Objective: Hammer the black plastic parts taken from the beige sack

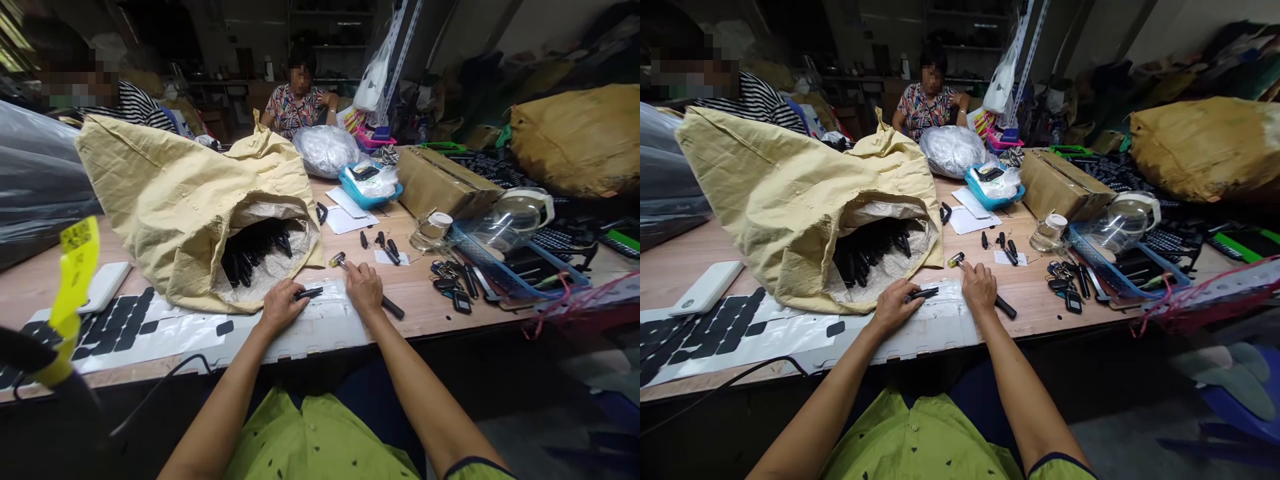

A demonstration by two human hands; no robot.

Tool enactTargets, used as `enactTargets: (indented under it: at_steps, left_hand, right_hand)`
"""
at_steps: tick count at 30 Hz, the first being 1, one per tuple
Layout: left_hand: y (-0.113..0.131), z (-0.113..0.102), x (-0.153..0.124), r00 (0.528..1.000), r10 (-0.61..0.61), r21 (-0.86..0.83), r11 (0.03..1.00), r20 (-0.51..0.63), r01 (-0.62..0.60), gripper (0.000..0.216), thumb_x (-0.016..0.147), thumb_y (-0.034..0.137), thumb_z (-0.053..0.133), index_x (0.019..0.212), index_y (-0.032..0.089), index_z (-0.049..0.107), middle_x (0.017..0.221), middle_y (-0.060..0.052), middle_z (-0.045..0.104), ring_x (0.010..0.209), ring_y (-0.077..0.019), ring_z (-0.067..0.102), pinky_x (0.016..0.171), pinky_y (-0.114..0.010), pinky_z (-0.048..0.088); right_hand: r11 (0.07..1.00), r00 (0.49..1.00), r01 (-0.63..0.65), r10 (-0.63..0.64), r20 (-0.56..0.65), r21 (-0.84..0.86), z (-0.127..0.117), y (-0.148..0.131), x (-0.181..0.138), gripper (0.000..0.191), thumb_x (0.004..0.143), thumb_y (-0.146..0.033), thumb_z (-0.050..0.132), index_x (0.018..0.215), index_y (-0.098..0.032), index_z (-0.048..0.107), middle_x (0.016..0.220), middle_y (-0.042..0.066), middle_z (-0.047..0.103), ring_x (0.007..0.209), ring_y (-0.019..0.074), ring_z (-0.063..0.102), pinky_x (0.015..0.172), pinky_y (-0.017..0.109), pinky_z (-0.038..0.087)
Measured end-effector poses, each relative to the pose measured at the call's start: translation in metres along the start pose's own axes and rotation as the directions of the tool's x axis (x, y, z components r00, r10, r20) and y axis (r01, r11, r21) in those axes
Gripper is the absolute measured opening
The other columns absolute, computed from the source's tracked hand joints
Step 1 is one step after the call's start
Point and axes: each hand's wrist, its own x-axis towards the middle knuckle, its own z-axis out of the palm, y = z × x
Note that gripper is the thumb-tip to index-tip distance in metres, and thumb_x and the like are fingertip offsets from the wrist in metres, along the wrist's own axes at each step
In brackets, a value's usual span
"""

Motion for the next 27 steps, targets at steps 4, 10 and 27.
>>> enactTargets:
  at_steps: [4, 10, 27]
  left_hand:
    - [-0.005, 0.002, 0.001, 1.000, -0.005, -0.042, 0.999, 0.020, 0.006, 0.013, 0.081, 0.026, 0.069, 0.092, 0.023, 0.071, 0.089, -0.002, 0.066, 0.079, -0.0178, 0.061, 0.078, -0.029, 0.048]
    - [-0.006, 0.003, 0.002, 0.999, 0.003, -0.109, 0.994, 0.048, 0.003, 0.014, 0.082, 0.027, 0.068, 0.094, 0.024, 0.074, 0.088, -0.001, 0.066, 0.087, -0.0185, 0.061, 0.082, -0.029, 0.047]
    - [-0.003, 0.005, 0.004, 0.997, -0.040, -0.158, 0.986, 0.071, 0.051, 0.015, 0.081, 0.027, 0.066, 0.092, 0.025, 0.077, 0.081, 0.000, 0.062, 0.086, -0.0182, 0.059, 0.079, -0.029, 0.044]
  right_hand:
    - [0.996, 0.998, -0.030, 0.025, 0.062, 0.086, -0.011, 0.004, 0.005, 0.038, 0.092, -0.018, 0.047, 0.123, -0.027, 0.066, 0.090, 0.007, 0.060, 0.084, 0.0200, 0.050, 0.068, 0.028, 0.034]
    - [0.869, 0.994, 0.110, -0.109, -0.030, 0.482, -0.037, -0.006, -0.021, 0.040, 0.095, -0.020, 0.040, 0.127, -0.026, 0.064, 0.104, 0.006, 0.068, 0.095, 0.0173, 0.061, 0.082, 0.027, 0.049]
    - [0.825, 0.959, 0.255, -0.283, -0.024, 0.504, -0.045, -0.030, -0.063, 0.041, 0.095, -0.018, 0.042, 0.127, -0.027, 0.066, 0.086, 0.003, 0.065, 0.081, 0.0137, 0.063, 0.074, 0.021, 0.050]
